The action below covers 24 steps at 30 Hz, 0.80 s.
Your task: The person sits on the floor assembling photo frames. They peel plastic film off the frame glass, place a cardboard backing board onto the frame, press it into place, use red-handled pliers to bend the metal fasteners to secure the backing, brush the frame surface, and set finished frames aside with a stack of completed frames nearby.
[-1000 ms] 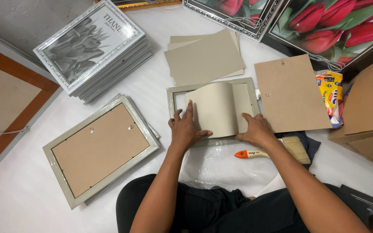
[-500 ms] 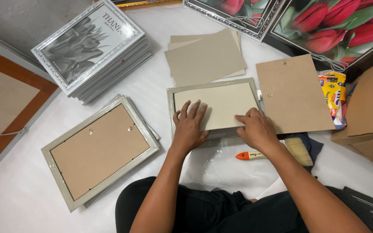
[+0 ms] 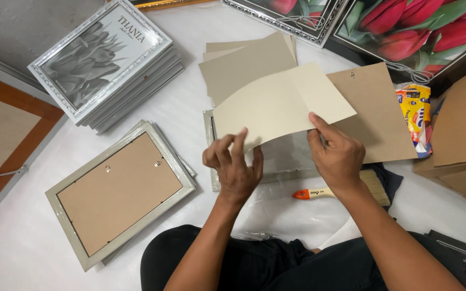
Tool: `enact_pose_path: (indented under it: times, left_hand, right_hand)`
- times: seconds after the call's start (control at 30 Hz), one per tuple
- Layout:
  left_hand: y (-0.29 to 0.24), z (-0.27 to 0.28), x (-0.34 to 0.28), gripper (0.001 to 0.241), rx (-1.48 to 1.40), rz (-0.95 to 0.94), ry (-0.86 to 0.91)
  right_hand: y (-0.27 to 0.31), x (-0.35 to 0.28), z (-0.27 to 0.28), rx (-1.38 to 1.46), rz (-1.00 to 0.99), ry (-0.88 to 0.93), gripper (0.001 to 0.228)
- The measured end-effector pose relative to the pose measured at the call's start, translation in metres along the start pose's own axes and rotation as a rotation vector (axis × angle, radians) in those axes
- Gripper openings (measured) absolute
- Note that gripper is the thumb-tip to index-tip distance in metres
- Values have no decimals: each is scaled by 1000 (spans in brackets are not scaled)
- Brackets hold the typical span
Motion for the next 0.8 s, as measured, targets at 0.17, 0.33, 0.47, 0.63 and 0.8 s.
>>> enact_pose_path:
  times: [0.17,0.33,0.47,0.63,0.8]
  left_hand:
    - [-61,8,3,21,-338,-11,206]
    - [-34,-18,-17,52,-1060,882,438]
    - [-16,-6,17,34,-1018,1209,233]
    - [26,-45,34,27,-1114,1264,-32]
    - [69,-119,49,37,-1232,1271,-47]
  right_hand:
    - [16,1,2,215,-39,-17,25]
    - [24,-16,-15,222,10,84,30]
    - [35,-17,-18,212,62,171,38]
    - [11,-29,-43,315,-169,710,73]
    - [1,-38,-56,170,-23,981,40]
Point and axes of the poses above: each hand's wrist, its own x-axis towards the middle knuckle, its own z-axis out of the back of the hand, y = z × x, the point moved 5 cm from there along x, towards the middle knuckle, and after that the axes turned 12 degrees about -x, right-handed, at the moved point
